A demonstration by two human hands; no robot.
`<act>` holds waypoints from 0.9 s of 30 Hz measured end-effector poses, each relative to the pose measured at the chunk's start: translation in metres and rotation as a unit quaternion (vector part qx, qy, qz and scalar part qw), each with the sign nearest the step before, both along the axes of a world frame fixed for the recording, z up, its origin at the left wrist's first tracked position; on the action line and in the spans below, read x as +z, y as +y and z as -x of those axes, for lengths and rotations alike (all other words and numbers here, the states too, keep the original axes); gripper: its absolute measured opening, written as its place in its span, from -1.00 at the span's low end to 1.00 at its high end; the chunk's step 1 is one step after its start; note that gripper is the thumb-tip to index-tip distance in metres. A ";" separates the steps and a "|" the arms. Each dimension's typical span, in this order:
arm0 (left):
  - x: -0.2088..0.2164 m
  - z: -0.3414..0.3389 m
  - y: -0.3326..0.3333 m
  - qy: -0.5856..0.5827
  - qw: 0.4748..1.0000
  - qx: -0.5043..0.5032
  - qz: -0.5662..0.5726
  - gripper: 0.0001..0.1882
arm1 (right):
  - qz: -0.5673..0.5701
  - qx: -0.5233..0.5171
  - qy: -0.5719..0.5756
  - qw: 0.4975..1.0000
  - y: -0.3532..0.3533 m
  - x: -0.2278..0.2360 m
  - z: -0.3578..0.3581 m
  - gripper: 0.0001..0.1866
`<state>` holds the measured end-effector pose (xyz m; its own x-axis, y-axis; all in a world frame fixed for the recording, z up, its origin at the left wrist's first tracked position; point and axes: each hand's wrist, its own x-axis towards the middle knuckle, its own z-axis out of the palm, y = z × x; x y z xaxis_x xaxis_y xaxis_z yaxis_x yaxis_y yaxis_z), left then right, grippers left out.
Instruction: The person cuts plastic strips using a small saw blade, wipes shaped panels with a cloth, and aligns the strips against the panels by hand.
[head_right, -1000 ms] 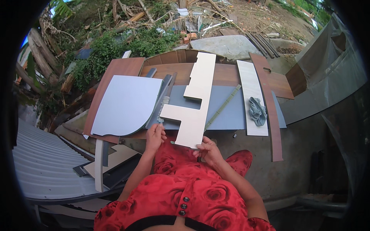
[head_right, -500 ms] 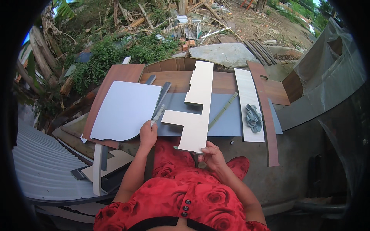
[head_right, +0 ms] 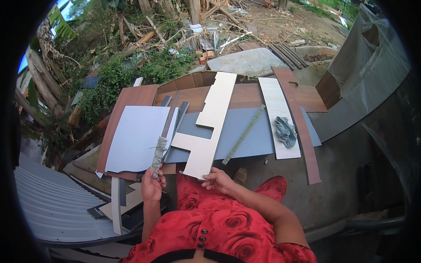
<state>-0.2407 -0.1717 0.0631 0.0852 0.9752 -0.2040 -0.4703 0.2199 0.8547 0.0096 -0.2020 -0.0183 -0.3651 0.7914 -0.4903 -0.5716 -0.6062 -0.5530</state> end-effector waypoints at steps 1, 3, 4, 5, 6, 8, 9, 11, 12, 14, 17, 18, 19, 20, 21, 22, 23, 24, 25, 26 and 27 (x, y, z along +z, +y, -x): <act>-0.001 -0.006 0.002 0.001 1.000 0.002 0.002 -0.63 | 0.002 0.002 0.001 1.000 0.001 -0.002 -0.001 -0.68; -0.003 -0.022 0.006 -0.096 0.990 -0.095 0.042 -0.59 | -0.009 0.061 -0.081 0.995 0.002 -0.003 -0.008 -0.71; -0.003 -0.029 0.009 -0.114 0.984 -0.126 0.051 -0.57 | -0.017 0.081 -0.132 0.988 0.004 -0.002 -0.012 -0.74; -0.004 -0.036 0.012 -0.130 0.977 -0.156 0.063 -0.55 | -0.024 0.109 -0.179 0.977 0.003 0.005 -0.016 -0.77; -0.003 -0.044 0.014 -0.129 0.975 -0.166 0.074 -0.55 | -0.039 0.153 -0.237 0.959 0.002 0.014 -0.019 -0.78; 0.003 -0.057 0.014 -0.111 0.973 -0.190 0.067 -0.54 | -0.069 0.200 -0.299 0.930 -0.004 0.032 -0.024 -0.75; 0.005 -0.063 0.015 -0.094 0.970 -0.220 0.049 -0.54 | -0.088 0.183 -0.306 0.930 -0.006 0.034 -0.026 -0.71; 0.003 -0.073 0.014 -0.099 0.965 -0.234 0.065 -0.55 | -0.130 0.110 -0.292 0.941 -0.007 0.050 -0.028 -0.69; 0.000 -0.078 0.013 -0.090 0.964 -0.244 0.053 -0.56 | -0.145 0.096 -0.269 0.947 -0.006 0.056 -0.031 -0.62; -0.003 -0.090 0.012 -0.080 0.960 -0.265 0.041 -0.58 | -0.164 0.028 -0.248 0.954 -0.005 0.067 -0.030 -0.59; -0.004 -0.106 0.002 -0.083 0.946 -0.311 0.037 -0.60 | -0.191 -0.054 -0.209 0.958 -0.002 0.077 -0.030 -0.51; -0.006 -0.112 -0.003 -0.078 0.942 -0.322 0.043 -0.63 | -0.203 -0.077 -0.145 0.965 -0.001 0.074 -0.032 -0.53; -0.007 -0.117 -0.008 -0.073 0.939 -0.334 0.048 -0.66 | -0.216 -0.099 -0.081 0.968 -0.001 0.073 -0.032 -0.54; -0.008 -0.122 -0.012 -0.050 0.933 -0.356 0.037 -0.70 | -0.193 -0.181 -0.055 0.963 -0.003 0.083 -0.026 -0.60; -0.007 -0.125 -0.012 -0.050 0.929 -0.364 0.036 -0.70 | -0.194 -0.190 -0.057 0.961 -0.005 0.079 -0.031 -0.60; -0.004 -0.127 -0.012 0.078 0.916 -0.394 -0.002 -0.69 | -0.179 -0.198 -0.046 0.963 -0.006 0.073 -0.036 -0.63; -0.001 -0.129 -0.012 0.201 0.886 -0.416 -0.042 -0.66 | -0.163 -0.205 -0.035 0.964 -0.008 0.069 -0.042 -0.65; 0.008 -0.129 -0.007 0.282 0.855 -0.424 -0.104 -0.65 | -0.131 -0.256 -0.043 0.957 -0.012 0.081 -0.048 -0.67; 0.020 -0.129 -0.006 0.279 0.854 -0.427 -0.105 -0.65 | -0.130 -0.260 -0.046 0.956 -0.015 0.082 -0.059 -0.67; 0.043 -0.128 -0.006 0.256 0.858 -0.418 -0.154 -0.66 | -0.171 -0.302 -0.123 0.930 -0.023 0.083 -0.074 -0.69; 0.065 -0.127 -0.007 0.232 0.861 -0.406 -0.201 -0.66 | -0.210 -0.340 -0.198 0.895 -0.031 0.083 -0.090 -0.71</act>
